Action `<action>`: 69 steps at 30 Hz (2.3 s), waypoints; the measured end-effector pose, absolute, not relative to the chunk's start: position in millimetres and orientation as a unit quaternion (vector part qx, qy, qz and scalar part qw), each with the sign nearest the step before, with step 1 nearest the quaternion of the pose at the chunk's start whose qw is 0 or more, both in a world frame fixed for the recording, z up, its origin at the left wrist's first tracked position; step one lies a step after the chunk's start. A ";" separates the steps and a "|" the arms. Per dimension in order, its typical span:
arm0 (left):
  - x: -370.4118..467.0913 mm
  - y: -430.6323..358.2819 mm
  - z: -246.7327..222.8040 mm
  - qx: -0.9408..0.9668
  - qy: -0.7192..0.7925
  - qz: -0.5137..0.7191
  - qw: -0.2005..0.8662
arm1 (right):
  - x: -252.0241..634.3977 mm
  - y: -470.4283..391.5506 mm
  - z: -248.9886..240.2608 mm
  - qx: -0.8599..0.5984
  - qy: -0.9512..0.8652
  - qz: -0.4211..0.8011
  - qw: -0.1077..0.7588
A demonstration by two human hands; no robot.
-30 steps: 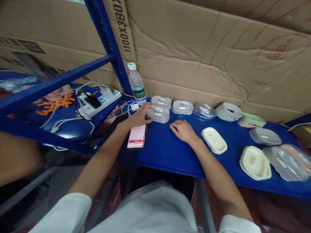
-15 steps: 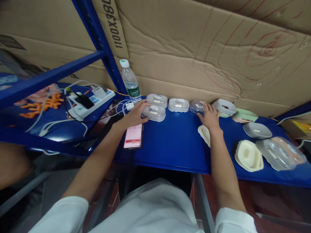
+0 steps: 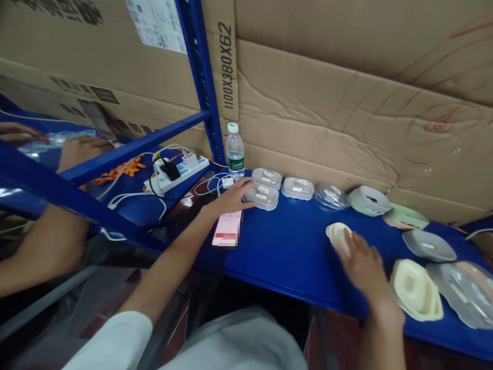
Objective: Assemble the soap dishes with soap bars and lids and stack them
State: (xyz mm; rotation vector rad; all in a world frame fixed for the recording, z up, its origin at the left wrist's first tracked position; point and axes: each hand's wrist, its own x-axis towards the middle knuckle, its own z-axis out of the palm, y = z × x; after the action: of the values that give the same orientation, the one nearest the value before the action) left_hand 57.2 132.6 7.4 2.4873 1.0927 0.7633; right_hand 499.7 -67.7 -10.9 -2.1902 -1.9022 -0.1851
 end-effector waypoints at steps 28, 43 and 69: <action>166.7 69.4 18.9 0.979 0.176 0.097 0.045 | 511.9 70.2 -24.1 -0.691 -0.668 -0.108 0.254; 132.7 85.5 7.2 0.945 0.218 0.149 0.195 | 526.3 69.9 -12.4 -0.651 -0.670 -0.013 0.356; 144.2 54.9 29.8 0.888 0.360 0.121 0.258 | 422.8 9.4 29.8 -0.437 -0.848 0.136 0.267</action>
State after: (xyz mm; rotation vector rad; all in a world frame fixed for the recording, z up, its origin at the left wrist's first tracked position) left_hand 144.2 54.9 29.8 2.4093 0.9765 0.3279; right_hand 422.8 9.4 29.8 -1.1784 -2.2890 0.3681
